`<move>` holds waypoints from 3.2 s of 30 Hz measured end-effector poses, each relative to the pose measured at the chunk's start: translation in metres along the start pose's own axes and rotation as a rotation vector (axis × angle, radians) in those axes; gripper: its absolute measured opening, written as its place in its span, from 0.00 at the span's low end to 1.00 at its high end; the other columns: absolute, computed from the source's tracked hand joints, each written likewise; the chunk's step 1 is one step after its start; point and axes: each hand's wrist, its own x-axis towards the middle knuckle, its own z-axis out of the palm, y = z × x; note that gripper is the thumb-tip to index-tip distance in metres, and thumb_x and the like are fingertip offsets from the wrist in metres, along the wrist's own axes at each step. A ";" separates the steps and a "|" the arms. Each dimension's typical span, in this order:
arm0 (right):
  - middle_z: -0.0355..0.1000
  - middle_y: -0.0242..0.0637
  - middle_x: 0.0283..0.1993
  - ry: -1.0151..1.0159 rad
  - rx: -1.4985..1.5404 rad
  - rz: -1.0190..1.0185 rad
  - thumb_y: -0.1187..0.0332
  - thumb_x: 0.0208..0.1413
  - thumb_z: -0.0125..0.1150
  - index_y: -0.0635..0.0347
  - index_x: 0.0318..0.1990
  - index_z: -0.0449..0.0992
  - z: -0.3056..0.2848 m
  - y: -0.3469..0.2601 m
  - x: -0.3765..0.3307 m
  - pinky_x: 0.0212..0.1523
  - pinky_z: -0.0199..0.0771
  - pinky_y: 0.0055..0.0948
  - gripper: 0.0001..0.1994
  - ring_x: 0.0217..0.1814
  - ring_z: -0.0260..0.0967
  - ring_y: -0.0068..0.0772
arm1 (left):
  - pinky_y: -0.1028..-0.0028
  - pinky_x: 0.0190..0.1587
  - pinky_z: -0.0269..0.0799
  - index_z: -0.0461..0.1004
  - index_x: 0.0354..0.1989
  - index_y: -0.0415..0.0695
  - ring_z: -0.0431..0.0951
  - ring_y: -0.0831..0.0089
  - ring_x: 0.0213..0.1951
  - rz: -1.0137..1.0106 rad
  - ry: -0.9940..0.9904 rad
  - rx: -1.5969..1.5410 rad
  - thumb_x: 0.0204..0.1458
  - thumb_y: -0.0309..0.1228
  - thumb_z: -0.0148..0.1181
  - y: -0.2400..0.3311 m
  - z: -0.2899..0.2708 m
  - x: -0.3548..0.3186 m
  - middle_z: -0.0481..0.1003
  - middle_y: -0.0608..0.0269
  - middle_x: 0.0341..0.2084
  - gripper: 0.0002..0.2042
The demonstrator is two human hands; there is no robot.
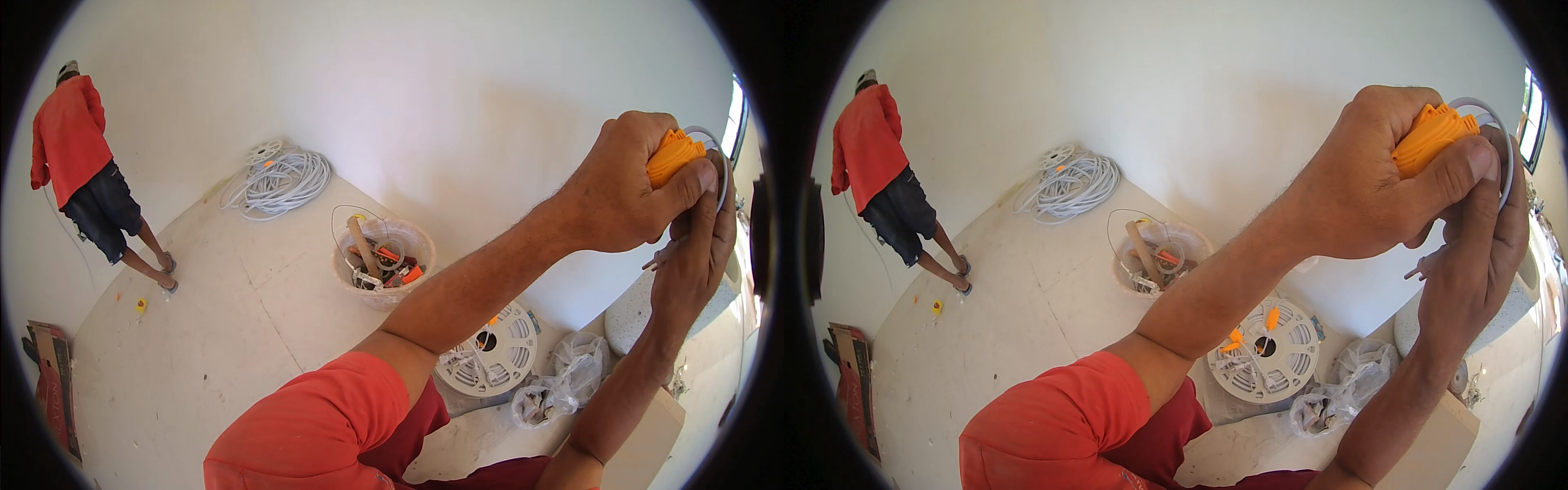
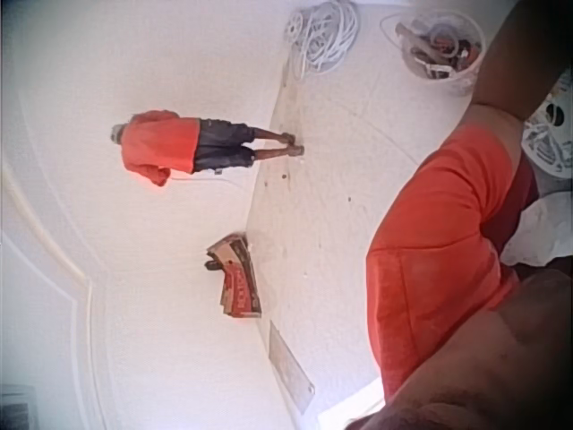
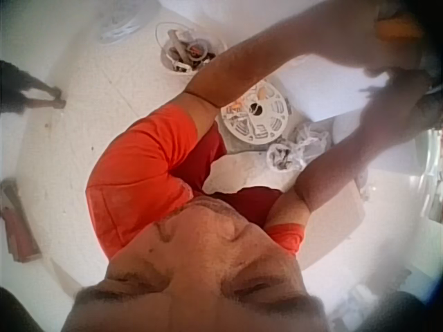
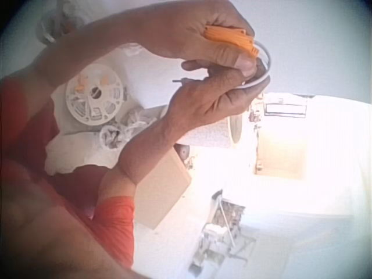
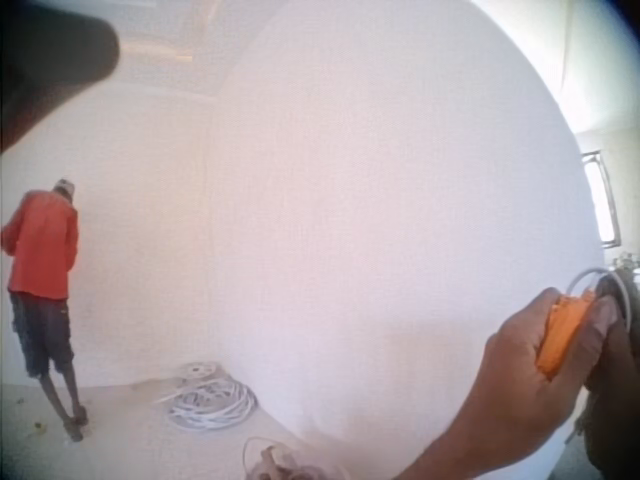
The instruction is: The person assembles electrical cords by attaching orange connectors to white wires. They repeatedly pick up wires and connectors, align them, and press them together. A second person in the background handles a coil of white cable.
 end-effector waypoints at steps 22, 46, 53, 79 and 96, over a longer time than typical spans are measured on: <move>0.78 0.49 0.60 0.010 0.063 0.009 0.57 0.80 0.44 0.66 0.72 0.69 0.002 0.002 0.000 0.52 0.85 0.28 0.25 0.56 0.81 0.34 | 0.78 0.16 0.71 0.74 0.31 0.35 0.76 0.78 0.16 -0.017 0.002 -0.019 0.69 0.41 0.63 -0.001 0.000 0.000 0.75 0.62 0.16 0.20; 0.67 0.27 0.21 -0.316 0.490 0.237 0.54 0.77 0.55 0.64 0.45 0.77 0.003 0.001 0.013 0.22 0.63 0.20 0.19 0.19 0.64 0.16 | 0.80 0.13 0.48 0.73 0.38 0.42 0.53 0.85 0.10 -0.395 0.030 -0.230 0.74 0.56 0.47 -0.011 -0.026 -0.001 0.69 0.68 0.19 0.26; 0.70 0.26 0.23 -0.382 0.484 0.284 0.60 0.70 0.67 0.65 0.46 0.77 0.003 0.000 0.012 0.22 0.62 0.19 0.15 0.20 0.65 0.15 | 0.81 0.13 0.49 0.74 0.37 0.41 0.53 0.85 0.10 -0.380 0.107 -0.226 0.74 0.57 0.46 -0.012 -0.026 -0.001 0.67 0.70 0.17 0.28; 0.77 0.31 0.29 -0.698 0.405 0.264 0.68 0.62 0.75 0.64 0.47 0.77 0.011 0.023 0.005 0.30 0.68 0.22 0.14 0.28 0.70 0.16 | 0.78 0.15 0.49 0.74 0.45 0.40 0.52 0.81 0.11 -0.026 0.620 -0.711 0.61 0.74 0.48 -0.004 -0.088 -0.006 0.71 0.65 0.23 0.40; 0.76 0.31 0.39 -0.320 0.359 -0.076 0.83 0.54 0.71 0.54 0.50 0.89 0.016 0.006 0.003 0.32 0.75 0.21 0.18 0.35 0.74 0.18 | 0.82 0.30 0.68 0.74 0.51 0.40 0.66 0.87 0.25 -0.346 0.466 -0.571 0.64 0.34 0.71 -0.063 -0.081 -0.001 0.72 0.70 0.33 0.15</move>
